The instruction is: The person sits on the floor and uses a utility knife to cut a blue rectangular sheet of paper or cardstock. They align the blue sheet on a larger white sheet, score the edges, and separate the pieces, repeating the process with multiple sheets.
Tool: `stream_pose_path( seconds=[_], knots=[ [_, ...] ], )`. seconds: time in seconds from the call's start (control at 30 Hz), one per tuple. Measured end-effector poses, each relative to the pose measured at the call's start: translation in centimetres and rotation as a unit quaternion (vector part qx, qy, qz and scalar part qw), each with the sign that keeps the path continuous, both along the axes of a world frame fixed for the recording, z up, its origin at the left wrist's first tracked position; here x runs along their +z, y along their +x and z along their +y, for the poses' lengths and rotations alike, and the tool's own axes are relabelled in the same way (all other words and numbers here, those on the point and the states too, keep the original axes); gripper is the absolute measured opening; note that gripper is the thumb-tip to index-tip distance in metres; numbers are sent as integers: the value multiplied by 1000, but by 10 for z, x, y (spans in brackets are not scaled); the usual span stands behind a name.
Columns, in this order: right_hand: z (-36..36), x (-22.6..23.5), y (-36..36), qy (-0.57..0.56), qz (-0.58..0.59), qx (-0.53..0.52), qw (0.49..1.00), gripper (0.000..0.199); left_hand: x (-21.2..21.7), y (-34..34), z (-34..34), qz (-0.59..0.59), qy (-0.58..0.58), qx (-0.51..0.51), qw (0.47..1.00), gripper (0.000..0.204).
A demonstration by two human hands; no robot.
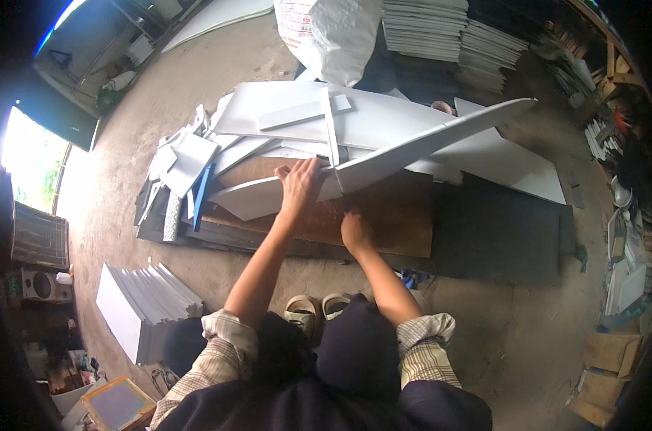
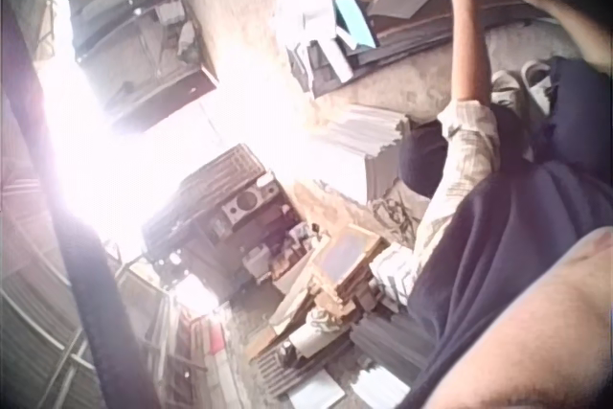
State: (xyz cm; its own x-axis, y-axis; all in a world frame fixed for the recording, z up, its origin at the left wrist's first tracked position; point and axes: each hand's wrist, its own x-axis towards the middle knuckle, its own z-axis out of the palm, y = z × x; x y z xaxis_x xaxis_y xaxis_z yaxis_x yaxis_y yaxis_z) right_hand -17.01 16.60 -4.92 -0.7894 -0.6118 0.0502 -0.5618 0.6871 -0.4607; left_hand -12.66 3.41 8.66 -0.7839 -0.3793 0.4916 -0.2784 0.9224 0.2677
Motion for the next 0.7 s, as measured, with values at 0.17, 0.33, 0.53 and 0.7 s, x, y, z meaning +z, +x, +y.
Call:
stream_pose_path(
  seconds=[0.17, 0.33, 0.53, 0.7],
  knots=[
    [19, 26, 28, 31, -88, 11, 996, 24, -3, -1, -19, -31, 7, 24, 999, 23],
    [84, 54, 60, 30, -198, 28, 979, 35, -1, 12, -32, -67, -12, 12, 998, 47],
    [158, 130, 44, 101, -306, 47, 945, 39, 26, 51, -51, -73, -72, -75, 992, 70],
    [121, 142, 7, -25, -281, 41, 959, 42, 52, 121, -53, -66, 34, -160, 984, 60]
  ],
)
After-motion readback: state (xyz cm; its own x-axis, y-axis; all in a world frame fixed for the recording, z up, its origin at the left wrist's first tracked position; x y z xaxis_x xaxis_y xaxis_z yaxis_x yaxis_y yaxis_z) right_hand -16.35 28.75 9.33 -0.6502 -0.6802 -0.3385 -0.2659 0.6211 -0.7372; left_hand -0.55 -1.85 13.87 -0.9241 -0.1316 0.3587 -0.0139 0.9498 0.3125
